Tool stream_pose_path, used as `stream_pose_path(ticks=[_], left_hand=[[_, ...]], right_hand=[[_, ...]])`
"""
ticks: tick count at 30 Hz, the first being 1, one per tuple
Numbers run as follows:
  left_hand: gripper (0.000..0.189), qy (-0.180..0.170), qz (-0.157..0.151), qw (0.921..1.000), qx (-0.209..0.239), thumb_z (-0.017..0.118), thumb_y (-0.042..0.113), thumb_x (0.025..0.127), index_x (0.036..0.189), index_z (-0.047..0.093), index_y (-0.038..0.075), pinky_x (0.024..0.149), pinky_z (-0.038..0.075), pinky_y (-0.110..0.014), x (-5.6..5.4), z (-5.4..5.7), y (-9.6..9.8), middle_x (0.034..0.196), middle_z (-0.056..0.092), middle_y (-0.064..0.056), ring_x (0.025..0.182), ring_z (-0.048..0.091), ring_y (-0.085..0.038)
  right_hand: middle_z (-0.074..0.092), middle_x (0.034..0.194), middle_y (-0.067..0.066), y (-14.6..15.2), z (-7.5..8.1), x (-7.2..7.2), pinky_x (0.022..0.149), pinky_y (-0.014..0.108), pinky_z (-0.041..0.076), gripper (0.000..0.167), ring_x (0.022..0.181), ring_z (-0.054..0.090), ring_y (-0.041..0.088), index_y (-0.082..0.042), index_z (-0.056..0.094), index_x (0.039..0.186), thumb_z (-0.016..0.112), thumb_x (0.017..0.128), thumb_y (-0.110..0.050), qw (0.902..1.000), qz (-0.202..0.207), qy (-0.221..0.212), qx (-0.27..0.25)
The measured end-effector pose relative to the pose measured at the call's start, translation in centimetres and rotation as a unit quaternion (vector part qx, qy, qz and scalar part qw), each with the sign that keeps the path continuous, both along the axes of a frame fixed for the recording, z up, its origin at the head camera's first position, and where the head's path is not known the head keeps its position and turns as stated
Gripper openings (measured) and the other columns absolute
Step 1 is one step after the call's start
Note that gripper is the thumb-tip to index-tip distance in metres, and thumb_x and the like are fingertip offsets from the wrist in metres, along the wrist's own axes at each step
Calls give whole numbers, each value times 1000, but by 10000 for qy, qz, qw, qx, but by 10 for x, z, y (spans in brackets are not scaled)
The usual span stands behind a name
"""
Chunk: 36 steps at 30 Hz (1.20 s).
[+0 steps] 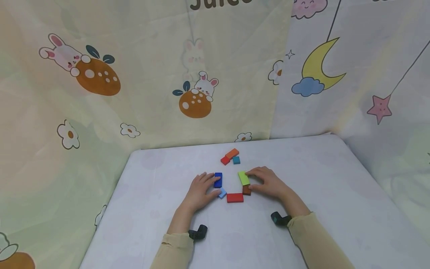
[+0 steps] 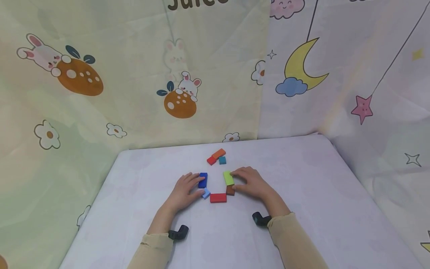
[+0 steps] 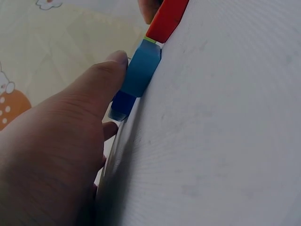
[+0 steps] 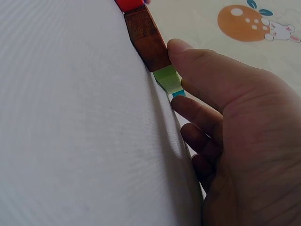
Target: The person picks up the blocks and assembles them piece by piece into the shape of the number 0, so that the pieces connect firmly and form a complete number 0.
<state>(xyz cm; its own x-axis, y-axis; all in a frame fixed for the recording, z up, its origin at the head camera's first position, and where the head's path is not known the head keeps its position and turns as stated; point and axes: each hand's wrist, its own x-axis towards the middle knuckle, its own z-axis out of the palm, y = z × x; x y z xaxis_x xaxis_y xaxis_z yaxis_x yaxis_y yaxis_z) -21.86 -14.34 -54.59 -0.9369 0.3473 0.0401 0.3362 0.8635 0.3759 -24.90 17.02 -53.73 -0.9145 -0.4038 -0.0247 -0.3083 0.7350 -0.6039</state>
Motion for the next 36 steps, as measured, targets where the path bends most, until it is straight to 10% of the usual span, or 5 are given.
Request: stream_pose_path(ticks=[36], left_hand=[[56,197,-54,9998,40,51,61,94,146,46,39,123,18,-52,-1,-3,-1,154,44,7,150,28,-27]], right_hand=[[55,140,-1,2,-2,-1,110,60,37,53,134,42,26,-34,58,134,73,85,-48,9999,34,86,-81]])
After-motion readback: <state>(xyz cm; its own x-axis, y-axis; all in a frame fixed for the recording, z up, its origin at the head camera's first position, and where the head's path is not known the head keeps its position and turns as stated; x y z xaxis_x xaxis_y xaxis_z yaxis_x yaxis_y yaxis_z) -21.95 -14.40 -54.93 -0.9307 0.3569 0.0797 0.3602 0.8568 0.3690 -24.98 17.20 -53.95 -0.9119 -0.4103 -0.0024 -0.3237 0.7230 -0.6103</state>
